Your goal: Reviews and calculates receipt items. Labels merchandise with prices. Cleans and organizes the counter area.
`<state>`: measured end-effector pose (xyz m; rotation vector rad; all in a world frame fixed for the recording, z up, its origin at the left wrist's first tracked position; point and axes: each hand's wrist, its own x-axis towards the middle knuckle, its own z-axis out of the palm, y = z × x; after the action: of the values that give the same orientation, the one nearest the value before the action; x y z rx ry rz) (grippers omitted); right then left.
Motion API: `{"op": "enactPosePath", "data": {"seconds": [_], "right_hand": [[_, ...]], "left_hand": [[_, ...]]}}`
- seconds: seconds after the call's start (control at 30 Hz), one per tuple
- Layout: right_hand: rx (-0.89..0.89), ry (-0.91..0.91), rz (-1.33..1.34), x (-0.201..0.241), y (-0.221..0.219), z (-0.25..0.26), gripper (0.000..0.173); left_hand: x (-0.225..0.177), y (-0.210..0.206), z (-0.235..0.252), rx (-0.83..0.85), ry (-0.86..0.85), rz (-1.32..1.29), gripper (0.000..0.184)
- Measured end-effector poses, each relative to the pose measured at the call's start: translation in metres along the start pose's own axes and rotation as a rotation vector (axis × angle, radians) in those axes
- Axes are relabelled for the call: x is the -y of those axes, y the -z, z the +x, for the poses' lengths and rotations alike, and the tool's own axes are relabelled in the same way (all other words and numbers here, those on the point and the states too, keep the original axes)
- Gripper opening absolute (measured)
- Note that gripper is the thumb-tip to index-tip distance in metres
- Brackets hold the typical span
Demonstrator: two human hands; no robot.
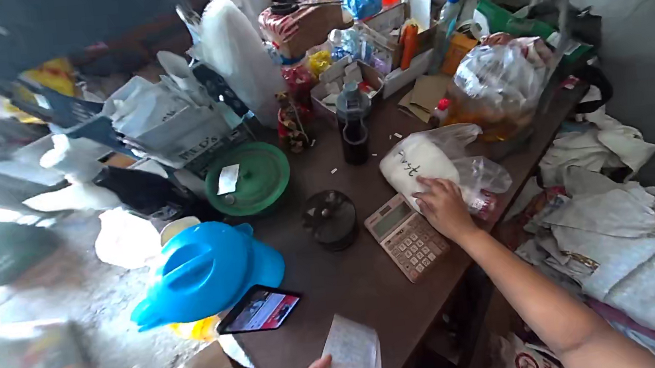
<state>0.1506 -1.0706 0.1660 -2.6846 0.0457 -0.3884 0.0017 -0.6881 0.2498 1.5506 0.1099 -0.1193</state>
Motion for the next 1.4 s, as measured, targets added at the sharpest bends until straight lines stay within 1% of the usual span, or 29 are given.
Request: {"op": "enactPosePath", "data": {"seconds": [0.07,0.1,0.17,0.23,0.27,0.3,0.33,0.37,0.43,0.5,0.57,0.63,0.7,0.77,0.83,0.9,0.93,0.97,1.0,1.07,1.1,1.13,1.17,1.2,1.27,1.3,1.33,1.4], "right_hand": [[-0.033,0.004,0.137,0.023,-0.003,-0.012,0.028],[0.008,0.004,0.237,0.043,-0.003,-0.024,0.031],[0.180,0.036,0.467,0.083,-0.003,-0.057,0.039],[0.446,0.125,0.750,0.111,-0.007,-0.090,0.052],[0.535,0.170,0.876,0.121,-0.013,-0.105,0.057],[0.586,0.193,0.996,0.129,-0.021,-0.118,0.059],[0.616,0.188,1.099,0.135,-0.028,-0.128,0.057],[0.627,0.154,1.178,0.140,-0.034,-0.138,0.049],[0.614,0.025,1.273,0.148,-0.043,-0.154,0.028],[0.613,-0.085,1.356,0.151,-0.049,-0.169,0.015],[0.576,-0.189,1.498,0.152,-0.054,-0.189,0.009],[0.479,-0.303,1.623,0.155,-0.052,-0.213,0.009],[0.356,-0.335,1.679,0.156,-0.045,-0.237,0.011],[0.287,-0.326,1.720,0.152,-0.034,-0.256,0.010],[0.300,-0.320,1.733,0.145,-0.024,-0.271,0.010],[0.347,-0.321,1.640,0.139,-0.014,-0.286,0.010],[0.332,-0.291,1.545,0.136,-0.011,-0.295,0.013],[0.239,-0.210,1.426,0.134,-0.010,-0.304,0.019],[0.078,-0.068,1.303,0.130,-0.013,-0.314,0.022],[-0.218,0.228,1.091,0.123,-0.015,-0.323,0.018],[-0.304,0.335,1.011,0.123,-0.012,-0.325,0.016],[-0.327,0.422,0.949,0.125,-0.008,-0.325,0.015],[-0.286,0.501,0.897,0.130,-0.003,-0.327,0.017],[-0.201,0.575,0.844,0.135,0.002,-0.328,0.024],[0.045,0.729,0.767,0.149,0.009,-0.333,0.047],[0.172,0.810,0.750,0.155,0.010,-0.336,0.051],[0.294,0.881,0.787,0.159,0.009,-0.339,0.045],[0.490,0.949,0.978,0.167,0.005,-0.344,0.027]], "left_hand": [[0.005,-0.015,0.000,-0.024,-0.008,0.014,0.029],[0.011,-0.021,0.000,-0.043,-0.029,0.018,0.032],[0.025,-0.031,0.000,-0.077,-0.083,-0.023,0.038],[0.041,-0.038,0.000,-0.094,-0.149,-0.065,0.042],[0.050,-0.040,-0.001,-0.096,-0.178,-0.077,0.045],[0.059,-0.041,-0.003,-0.090,-0.197,-0.095,0.049],[0.068,-0.041,-0.006,-0.079,-0.211,-0.113,0.053],[0.077,-0.040,-0.010,-0.069,-0.222,-0.126,0.057],[0.092,-0.038,-0.023,-0.055,-0.236,-0.159,0.062],[0.103,-0.038,-0.040,-0.075,-0.249,-0.193,0.063],[0.114,-0.043,-0.063,-0.110,-0.245,-0.192,0.072],[0.127,-0.050,-0.092,-0.119,-0.209,-0.153,0.078],[0.138,-0.055,-0.126,-0.134,-0.178,-0.127,0.069],[0.144,-0.054,-0.157,-0.167,-0.171,-0.102,0.056],[0.144,-0.046,-0.181,-0.247,-0.189,-0.101,0.039],[0.140,-0.036,-0.199,-0.319,-0.258,-0.067,0.023],[0.138,-0.031,-0.207,-0.330,-0.313,-0.034,0.017],[0.136,-0.024,-0.215,-0.324,-0.368,0.020,0.014],[0.134,-0.017,-0.221,-0.307,-0.412,0.075,0.012],[0.128,-0.005,-0.233,-0.248,-0.463,0.142,0.009],[0.126,0.001,-0.239,-0.208,-0.474,0.175,0.009],[0.124,0.007,-0.245,-0.163,-0.486,0.219,0.009],[0.120,0.013,-0.250,-0.107,-0.502,0.274,0.011],[0.116,0.019,-0.254,-0.039,-0.520,0.342,0.012],[0.105,0.028,-0.260,0.086,-0.559,0.474,0.015],[0.100,0.031,-0.263,0.109,-0.577,0.515,0.016],[0.096,0.032,-0.266,0.103,-0.586,0.536,0.016],[0.090,0.036,-0.270,0.053,-0.579,0.539,0.017]]}}
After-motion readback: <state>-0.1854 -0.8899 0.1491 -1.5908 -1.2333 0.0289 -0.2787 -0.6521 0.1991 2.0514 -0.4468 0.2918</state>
